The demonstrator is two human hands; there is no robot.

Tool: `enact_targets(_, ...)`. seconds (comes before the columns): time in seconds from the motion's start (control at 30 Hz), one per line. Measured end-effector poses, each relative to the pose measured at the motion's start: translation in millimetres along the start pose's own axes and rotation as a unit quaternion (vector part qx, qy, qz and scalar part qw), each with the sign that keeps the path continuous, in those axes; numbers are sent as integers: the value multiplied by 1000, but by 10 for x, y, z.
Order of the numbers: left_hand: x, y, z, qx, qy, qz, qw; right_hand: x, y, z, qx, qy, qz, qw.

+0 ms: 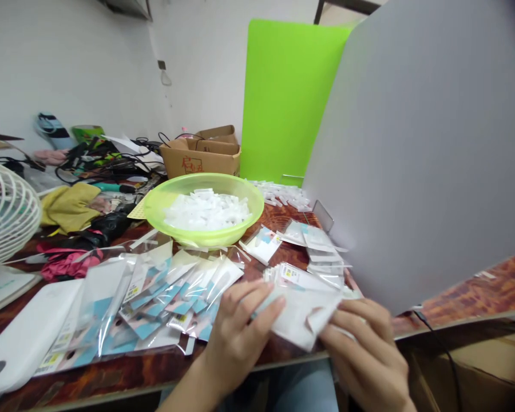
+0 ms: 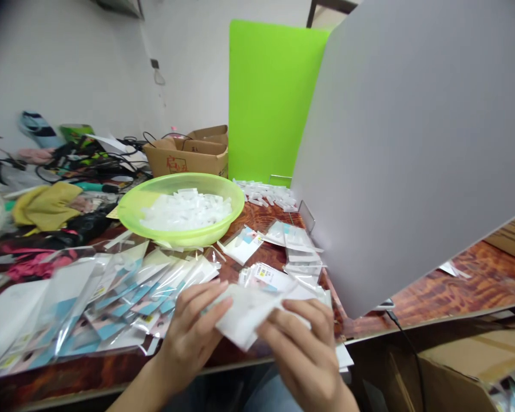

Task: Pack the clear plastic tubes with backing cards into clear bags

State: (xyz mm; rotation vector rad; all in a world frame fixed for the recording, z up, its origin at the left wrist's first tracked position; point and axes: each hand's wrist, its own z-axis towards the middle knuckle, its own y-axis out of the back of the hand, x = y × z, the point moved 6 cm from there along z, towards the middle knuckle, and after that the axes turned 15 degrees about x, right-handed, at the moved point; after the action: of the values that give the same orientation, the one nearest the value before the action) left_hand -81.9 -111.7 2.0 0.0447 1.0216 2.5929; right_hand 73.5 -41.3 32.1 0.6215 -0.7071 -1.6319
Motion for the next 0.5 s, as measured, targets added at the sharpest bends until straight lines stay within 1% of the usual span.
enact_targets(0.07,177,-124,151,89,35,23,995,-250,111,-4,-17,-15,-37,999)
enact_targets(0.13,411,-271,292,198,60,57,977,-542,175,-14,-39,-45,-88,994)
enact_targets(0.17,526,-337,356,234,62,68,968,-683,181,-26,-47,-63,-120,990)
enact_targets(0.2,638,-404,416,257,65,81,961,-810,163,-39,-43,-82,-156,983)
enact_targets(0.27,819,-563,511,284,72,114,949,-1007,71,-77,-7,-121,-206,971)
enact_targets(0.33,916,-746,559,304,76,151,937,-1083,-47,-132,38,-145,-209,966)
enact_targets(0.37,932,-826,568,312,76,166,932,-1070,-97,-160,52,-149,-197,968)
enact_targets(0.43,912,-918,573,318,76,190,926,-972,-157,-195,49,-146,-164,974)
enact_targets(0.5,838,-887,591,307,78,205,926,-855,-196,-169,32,-146,-130,980)
